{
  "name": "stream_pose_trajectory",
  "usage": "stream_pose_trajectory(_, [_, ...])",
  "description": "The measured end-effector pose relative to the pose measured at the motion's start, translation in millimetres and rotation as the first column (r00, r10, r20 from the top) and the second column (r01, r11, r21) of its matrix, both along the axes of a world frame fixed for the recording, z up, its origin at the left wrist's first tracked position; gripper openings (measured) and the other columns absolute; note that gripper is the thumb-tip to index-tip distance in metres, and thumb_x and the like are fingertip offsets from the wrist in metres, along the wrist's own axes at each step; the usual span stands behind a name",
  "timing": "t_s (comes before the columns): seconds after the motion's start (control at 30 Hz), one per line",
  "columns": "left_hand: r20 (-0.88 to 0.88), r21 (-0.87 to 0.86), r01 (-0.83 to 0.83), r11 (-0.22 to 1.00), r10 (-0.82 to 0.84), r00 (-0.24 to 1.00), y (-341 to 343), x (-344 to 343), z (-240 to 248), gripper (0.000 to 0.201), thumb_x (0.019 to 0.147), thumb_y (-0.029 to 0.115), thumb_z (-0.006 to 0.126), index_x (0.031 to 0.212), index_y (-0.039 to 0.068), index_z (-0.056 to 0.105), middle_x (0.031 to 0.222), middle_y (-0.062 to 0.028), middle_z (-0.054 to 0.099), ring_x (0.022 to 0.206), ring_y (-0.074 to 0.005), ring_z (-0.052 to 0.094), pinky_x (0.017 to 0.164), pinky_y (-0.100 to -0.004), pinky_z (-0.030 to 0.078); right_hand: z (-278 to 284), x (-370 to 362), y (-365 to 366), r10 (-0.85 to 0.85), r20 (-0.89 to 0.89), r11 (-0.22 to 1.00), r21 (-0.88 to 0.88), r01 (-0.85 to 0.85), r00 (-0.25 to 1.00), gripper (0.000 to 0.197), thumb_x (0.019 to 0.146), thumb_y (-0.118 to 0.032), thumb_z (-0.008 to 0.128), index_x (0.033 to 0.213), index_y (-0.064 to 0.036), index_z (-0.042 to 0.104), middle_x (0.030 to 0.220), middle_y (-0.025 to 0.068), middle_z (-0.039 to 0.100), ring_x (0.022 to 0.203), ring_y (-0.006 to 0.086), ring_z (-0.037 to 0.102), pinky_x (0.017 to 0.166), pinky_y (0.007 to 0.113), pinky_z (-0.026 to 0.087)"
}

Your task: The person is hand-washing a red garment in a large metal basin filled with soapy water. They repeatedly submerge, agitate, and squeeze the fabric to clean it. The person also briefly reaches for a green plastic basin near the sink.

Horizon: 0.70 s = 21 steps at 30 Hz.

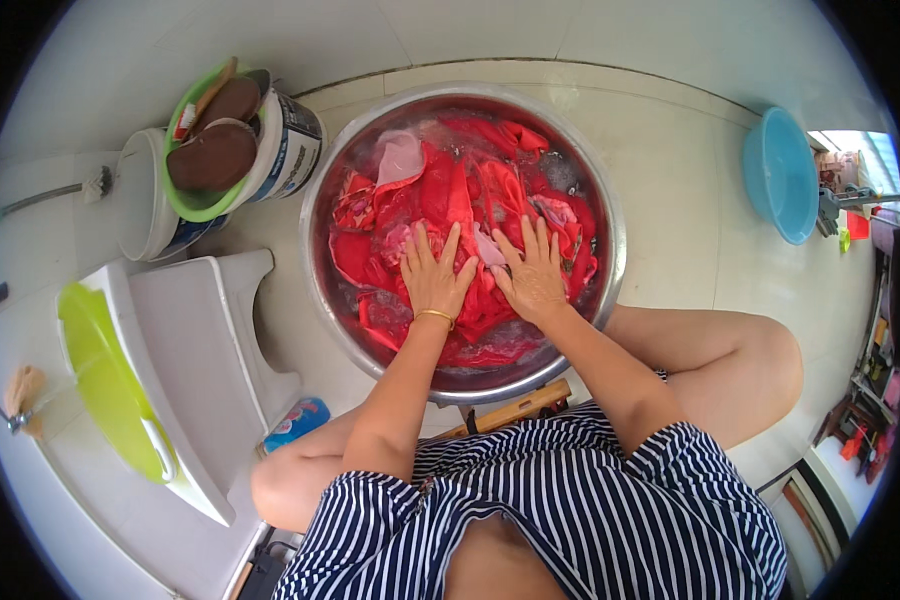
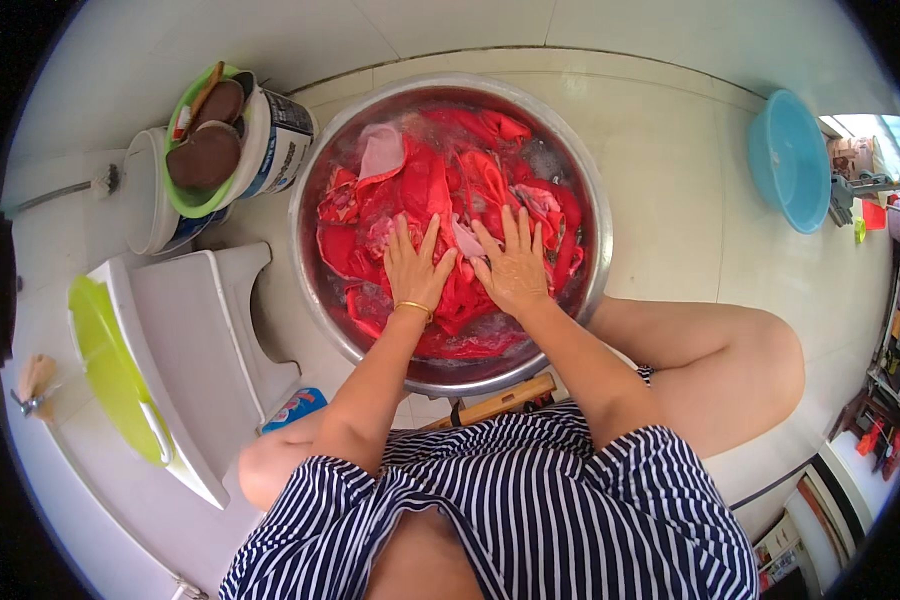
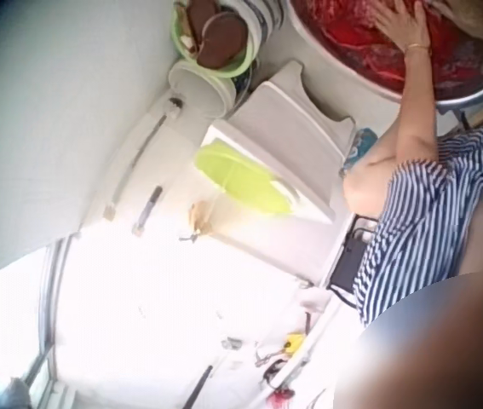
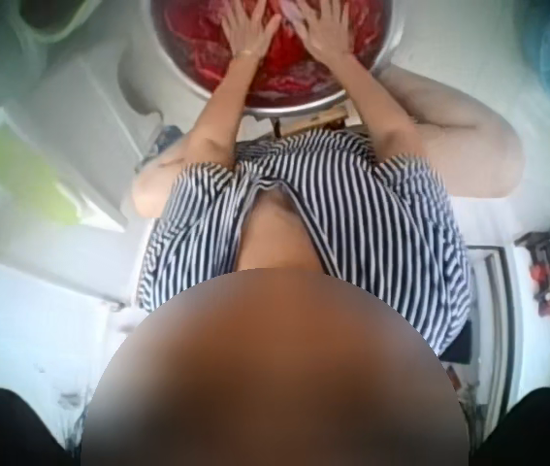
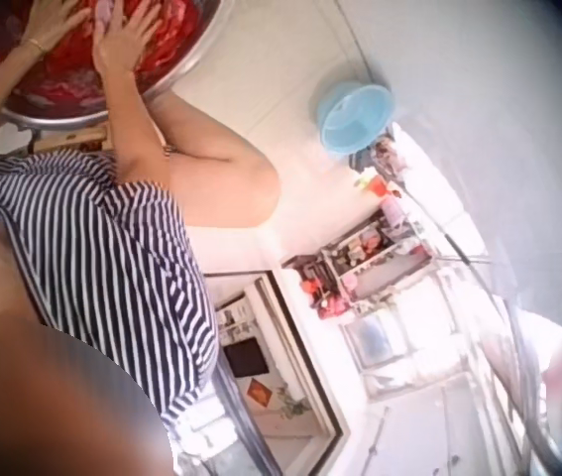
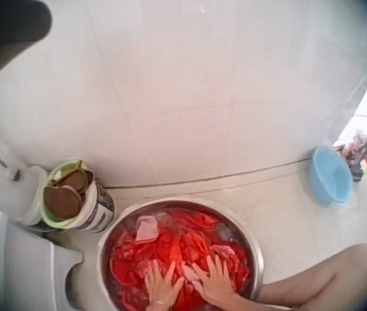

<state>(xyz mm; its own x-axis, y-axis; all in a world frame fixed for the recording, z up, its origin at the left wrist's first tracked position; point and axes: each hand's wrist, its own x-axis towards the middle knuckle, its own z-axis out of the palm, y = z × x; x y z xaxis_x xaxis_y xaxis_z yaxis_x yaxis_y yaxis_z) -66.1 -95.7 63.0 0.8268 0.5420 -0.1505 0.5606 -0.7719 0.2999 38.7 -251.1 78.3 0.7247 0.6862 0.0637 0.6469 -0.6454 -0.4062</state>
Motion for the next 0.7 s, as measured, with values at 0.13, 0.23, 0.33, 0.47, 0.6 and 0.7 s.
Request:
stream_pose_trajectory(0.13, [-0.245, -0.149, -0.009, 0.989, -0.028, 0.969, 28.0, 35.9, -9.4, 0.06, 0.094, 0.053, 0.055, 0.146, 0.024, 0.053, 0.139, -0.0245, 0.057, 0.129, -0.0413, 0.053, 0.106, -0.0582, 0.039, -20.3, 22.5, 20.5, 0.097, -0.13, 0.975, -0.189, -0.121, 0.987, 0.053, 0.093, -0.04, 0.059, 0.14, -0.0161, 0.058, 0.147, 0.0266, 0.047, 0.133, 0.0474, 0.046, 0.107, 0.059, 0.039])
stream_pose_trajectory(0.23, [-0.326, -0.343, -0.089, 0.935, -0.029, 0.945, 49.7, 56.5, -50.9, 0.053, 0.093, 0.052, 0.054, 0.133, 0.018, 0.063, 0.125, -0.0259, 0.065, 0.119, -0.0397, 0.061, 0.099, -0.0538, 0.046, -50.9, 43.0, 34.3, 0.063, -0.367, 0.933, -0.309, -0.186, 0.928, 0.052, 0.093, -0.042, 0.057, 0.137, -0.0148, 0.06, 0.141, 0.0259, 0.053, 0.124, 0.0452, 0.055, 0.105, 0.056, 0.043])
stream_pose_trajectory(0.33, [-0.348, -0.421, 0.13, 0.898, -0.292, 0.891, 64.4, 53.1, -151.8, 0.048, 0.091, 0.048, 0.057, 0.117, 0.011, 0.072, 0.114, -0.0254, 0.07, 0.11, -0.0399, 0.066, 0.094, -0.0507, 0.051, -53.1, 86.0, 72.0, 0.085, -0.652, 0.813, -0.392, -0.431, 0.753, 0.05, 0.092, -0.042, 0.056, 0.131, -0.0112, 0.063, 0.131, 0.0224, 0.062, 0.118, 0.0425, 0.06, 0.102, 0.055, 0.046])
stream_pose_trajectory(0.47, [-0.199, -0.523, -0.154, 0.838, 0.055, 0.978, 100.9, -6.9, -317.7, 0.039, 0.091, 0.037, 0.058, 0.113, 0.008, 0.072, 0.116, -0.0198, 0.071, 0.11, -0.037, 0.066, 0.095, -0.048, 0.051, -162.0, 81.5, 73.3, 0.304, -0.512, 0.84, -0.253, -0.48, 0.803, 0.039, 0.085, -0.033, 0.059, 0.115, -0.0081, 0.068, 0.095, 0.0241, 0.068, 0.09, 0.0416, 0.068, 0.083, 0.052, 0.054])
stream_pose_trajectory(0.6, [0.103, -0.738, 0.065, 0.671, 0.017, 0.995, 115.6, 26.3, -272.7, 0.036, 0.095, 0.029, 0.057, 0.111, 0.001, 0.073, 0.109, -0.0125, 0.072, 0.1, -0.0257, 0.066, 0.089, -0.0428, 0.053, -104.7, 108.4, 87.3, 0.398, -0.395, 0.847, -0.19, -0.497, 0.828, 0.04, 0.084, -0.035, 0.058, 0.108, -0.0059, 0.07, 0.092, 0.0262, 0.069, 0.087, 0.0437, 0.069, 0.081, 0.052, 0.055])
stream_pose_trajectory(0.7, [0.115, -0.831, -0.012, 0.556, 0.194, 0.974, 105.0, 71.4, -154.2, 0.037, 0.097, 0.027, 0.056, 0.113, -0.003, 0.072, 0.108, -0.009, 0.072, 0.097, -0.0195, 0.066, 0.088, -0.0386, 0.053, -46.8, 113.6, 86.3, 0.142, -0.424, 0.941, -0.221, -0.254, 0.895, 0.043, 0.084, -0.04, 0.057, 0.103, -0.0039, 0.072, 0.094, 0.0282, 0.069, 0.089, 0.0459, 0.068, 0.082, 0.054, 0.053])
